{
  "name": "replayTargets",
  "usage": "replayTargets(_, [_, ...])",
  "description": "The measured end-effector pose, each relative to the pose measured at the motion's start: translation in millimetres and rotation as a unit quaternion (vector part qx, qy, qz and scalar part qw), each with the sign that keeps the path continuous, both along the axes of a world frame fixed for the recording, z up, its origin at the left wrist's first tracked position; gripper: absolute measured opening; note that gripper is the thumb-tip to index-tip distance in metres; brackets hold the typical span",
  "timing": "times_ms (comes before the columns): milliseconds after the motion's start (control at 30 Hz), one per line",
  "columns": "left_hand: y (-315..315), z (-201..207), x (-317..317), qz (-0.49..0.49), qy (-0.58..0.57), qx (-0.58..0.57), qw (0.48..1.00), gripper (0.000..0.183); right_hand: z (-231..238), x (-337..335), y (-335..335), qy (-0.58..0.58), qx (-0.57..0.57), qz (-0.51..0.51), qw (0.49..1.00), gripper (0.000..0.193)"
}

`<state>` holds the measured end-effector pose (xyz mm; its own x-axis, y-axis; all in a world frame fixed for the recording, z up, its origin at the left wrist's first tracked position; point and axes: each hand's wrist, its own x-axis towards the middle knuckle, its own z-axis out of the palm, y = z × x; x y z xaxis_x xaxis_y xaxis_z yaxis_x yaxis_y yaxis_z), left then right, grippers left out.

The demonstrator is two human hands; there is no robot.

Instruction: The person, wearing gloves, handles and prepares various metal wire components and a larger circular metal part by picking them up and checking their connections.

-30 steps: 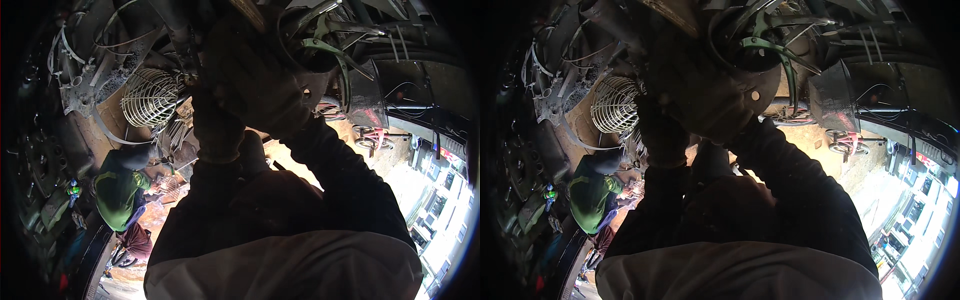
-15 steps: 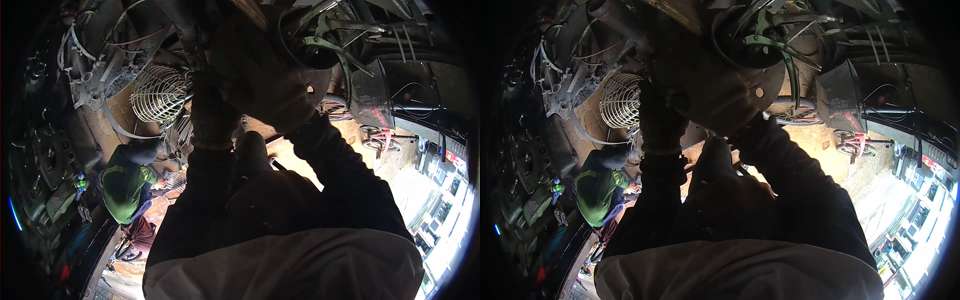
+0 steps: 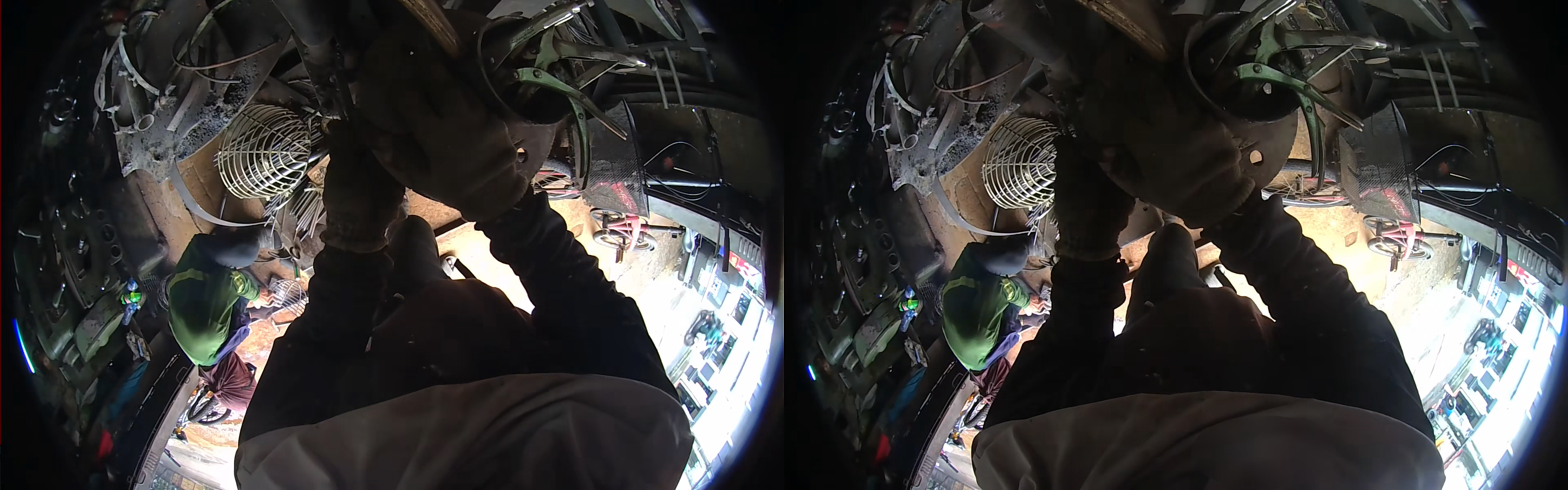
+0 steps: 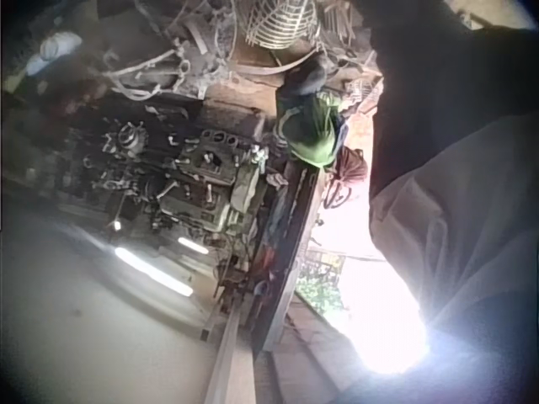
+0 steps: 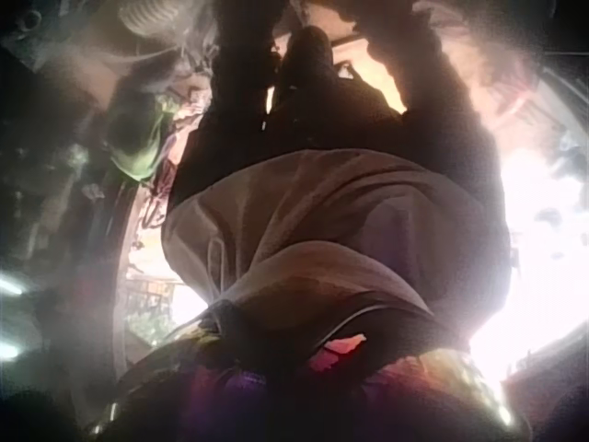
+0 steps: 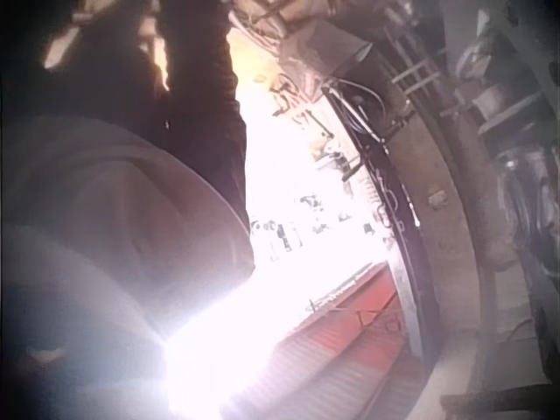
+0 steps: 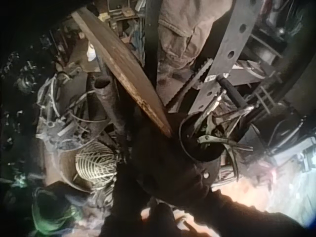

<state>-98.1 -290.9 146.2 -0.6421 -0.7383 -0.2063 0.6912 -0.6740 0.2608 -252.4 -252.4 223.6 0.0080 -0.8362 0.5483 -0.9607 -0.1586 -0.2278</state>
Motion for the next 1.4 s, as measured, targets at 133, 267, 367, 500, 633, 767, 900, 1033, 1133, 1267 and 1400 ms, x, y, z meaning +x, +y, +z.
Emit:
replayTargets(133, [9.7,6.6,-5.4,0.001,0.063,0.010,0.998,0.049,1.9,2.2,2.0,-0.048,0.019,-0.010,0.999,0.067])
replayTargets(267, [14.7,-17.1,-9.8,-0.014,0.107,0.007,0.994,0.052,7.4,6.5,4.9,-0.077,0.049,-0.025,0.996,0.070])
replayTargets(367, [20.0,-23.2,-13.9,-0.007,0.106,0.021,0.994,0.055,6.8,3.7,4.0,-0.058,0.033,-0.013,0.998,0.071])
replayTargets(500, [21.4,0.6,-19.1,0.022,0.063,0.049,0.997,0.054,5.1,7.2,2.8,-0.071,0.042,-0.023,0.996,0.069])
replayTargets(633, [14.6,4.8,-19.0,0.001,0.149,0.057,0.987,0.051,4.5,12.9,6.3,-0.109,0.070,-0.051,0.990,0.068])
replayTargets(767, [5.7,9.3,-14.4,-0.018,0.169,0.074,0.983,0.047,9.5,16.2,5.5,-0.120,0.090,-0.060,0.987,0.068])
replayTargets(900, [2.2,15.4,-14.9,-0.003,0.045,0.068,0.997,0.040,8.9,21.7,3.7,-0.123,0.052,-0.068,0.989,0.066])
replayTargets(1033, [-1.9,25.2,-14.7,0.001,-0.049,0.047,0.998,0.039,6.7,26.7,2.3,-0.121,0.069,-0.103,0.985,0.064])
replayTargets(1133, [-5.5,5.9,-12.2,0.032,-0.152,-0.093,0.984,0.041,11.5,25.3,2.6,-0.105,0.040,-0.097,0.989,0.061])
replayTargets(1267, [0.6,-0.8,-10.5,0.053,-0.517,-0.439,0.732,0.038,12.3,7.2,3.1,-0.135,0.014,-0.022,0.991,0.055])
replayTargets(1400, [-1.7,9.6,-15.4,-0.035,0.080,0.043,0.995,0.045,10.9,-1.0,3.7,-0.092,0.026,0.022,0.995,0.060])
